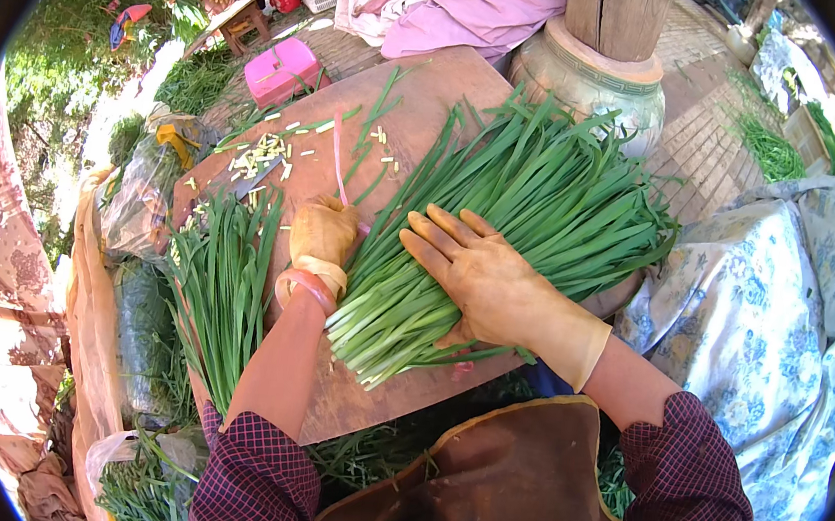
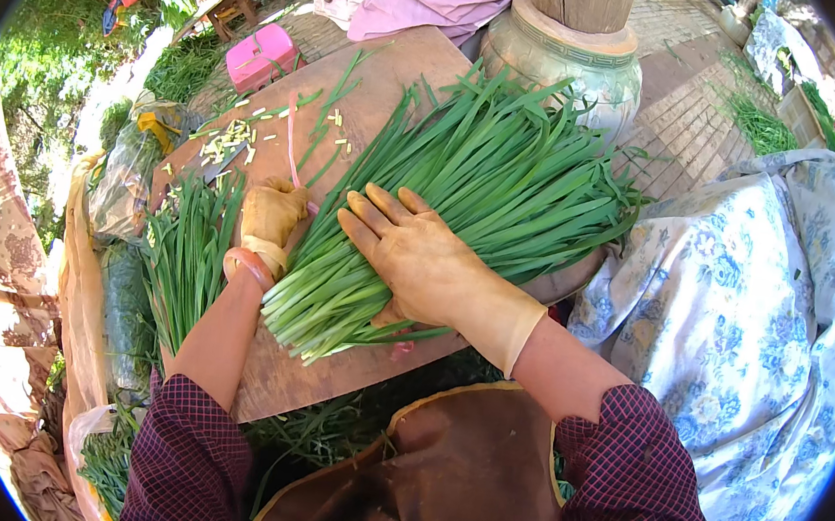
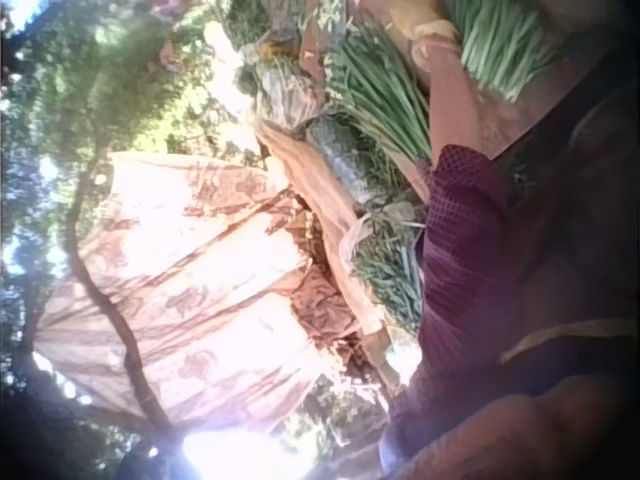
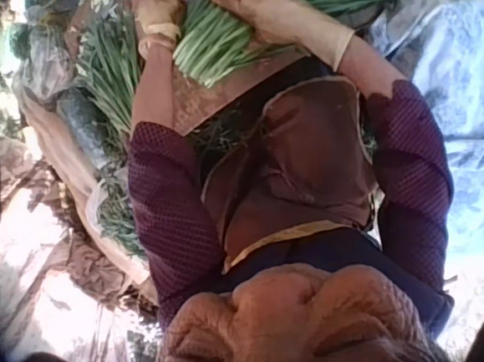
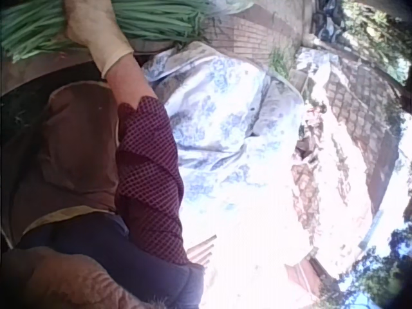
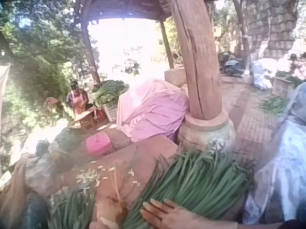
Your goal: The person gathers green onions, aligns them into bundles, and ties them with rubber bands. They then trim the root ends of the bundles with a knife on a wooden board and place the finished bundles into a plastic bag.
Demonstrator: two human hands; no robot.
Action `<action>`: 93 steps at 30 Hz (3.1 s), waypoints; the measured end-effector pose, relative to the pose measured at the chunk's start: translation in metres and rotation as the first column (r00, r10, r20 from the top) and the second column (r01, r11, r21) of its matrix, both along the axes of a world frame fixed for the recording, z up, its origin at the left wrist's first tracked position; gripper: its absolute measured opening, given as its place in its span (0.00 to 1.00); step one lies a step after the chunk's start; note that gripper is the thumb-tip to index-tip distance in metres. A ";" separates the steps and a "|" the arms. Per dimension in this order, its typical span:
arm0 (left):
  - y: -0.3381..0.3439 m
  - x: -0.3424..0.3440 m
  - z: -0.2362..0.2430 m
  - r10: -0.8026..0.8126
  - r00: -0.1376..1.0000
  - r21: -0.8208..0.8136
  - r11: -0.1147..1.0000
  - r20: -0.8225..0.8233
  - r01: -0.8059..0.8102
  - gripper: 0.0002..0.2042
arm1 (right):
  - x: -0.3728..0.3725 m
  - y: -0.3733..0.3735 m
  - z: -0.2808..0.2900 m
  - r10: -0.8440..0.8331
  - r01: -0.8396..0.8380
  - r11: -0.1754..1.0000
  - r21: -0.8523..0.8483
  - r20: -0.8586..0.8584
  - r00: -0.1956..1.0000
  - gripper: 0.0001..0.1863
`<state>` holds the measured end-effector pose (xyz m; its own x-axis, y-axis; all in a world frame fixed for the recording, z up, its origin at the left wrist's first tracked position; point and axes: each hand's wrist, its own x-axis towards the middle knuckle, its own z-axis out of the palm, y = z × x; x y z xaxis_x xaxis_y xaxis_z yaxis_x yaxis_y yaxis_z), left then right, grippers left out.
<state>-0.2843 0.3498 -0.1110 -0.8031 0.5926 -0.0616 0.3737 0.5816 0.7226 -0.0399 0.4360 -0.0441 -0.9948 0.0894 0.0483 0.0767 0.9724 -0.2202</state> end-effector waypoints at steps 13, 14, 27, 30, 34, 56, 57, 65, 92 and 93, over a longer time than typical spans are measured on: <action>-0.041 0.052 0.124 -0.541 0.796 0.419 0.811 0.272 0.409 0.14 | -0.001 -0.005 0.009 -0.032 0.028 0.996 0.088 0.041 0.999 0.66; -0.040 0.064 0.126 -0.603 0.780 0.433 0.756 0.170 0.490 0.14 | -0.002 -0.005 0.010 -0.040 0.034 0.995 0.092 0.061 0.997 0.66; -0.079 0.212 0.052 -0.145 0.914 0.561 0.821 0.378 -0.102 0.08 | -0.004 -0.008 0.006 -0.062 0.058 0.985 0.160 0.019 0.998 0.51; -0.078 0.193 0.045 -0.189 0.939 0.506 0.862 0.286 0.019 0.07 | 0.011 -0.011 0.019 -0.069 0.081 0.987 0.141 -0.086 0.994 0.52; -0.077 0.173 0.044 -0.276 0.860 0.559 0.829 0.430 -0.013 0.10 | 0.073 -0.020 0.034 -0.282 0.165 0.939 -0.300 -0.405 0.869 0.28; -0.099 0.194 0.055 -0.375 0.864 0.542 0.827 0.337 0.148 0.15 | 0.080 -0.065 -0.037 -0.295 0.233 0.918 -0.319 -0.160 0.942 0.14; -0.099 0.194 0.054 -0.364 0.874 0.531 0.834 0.323 0.151 0.15 | 0.079 -0.063 -0.039 -0.288 0.213 0.916 -0.341 -0.185 0.940 0.12; -0.100 0.186 0.053 -0.312 0.872 0.530 0.845 0.378 0.072 0.14 | 0.062 -0.057 -0.050 -0.406 0.287 0.848 -0.446 -0.198 0.892 0.09; -0.102 0.173 0.086 -0.309 0.927 0.519 0.839 0.212 0.161 0.10 | 0.011 -0.071 -0.013 -0.613 -0.007 0.114 -0.993 -0.076 0.786 0.05; -0.101 0.173 0.087 -0.304 0.928 0.476 0.862 0.215 0.172 0.10 | 0.012 -0.071 -0.014 -0.608 -0.014 0.112 -0.994 -0.079 0.790 0.04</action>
<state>-0.1116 0.2493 -0.0240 -0.6233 0.7799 0.0572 0.2086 0.0953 0.9733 -0.0278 0.3646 -0.0577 -0.7577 0.6526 -0.0061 -0.0876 -0.1110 -0.9900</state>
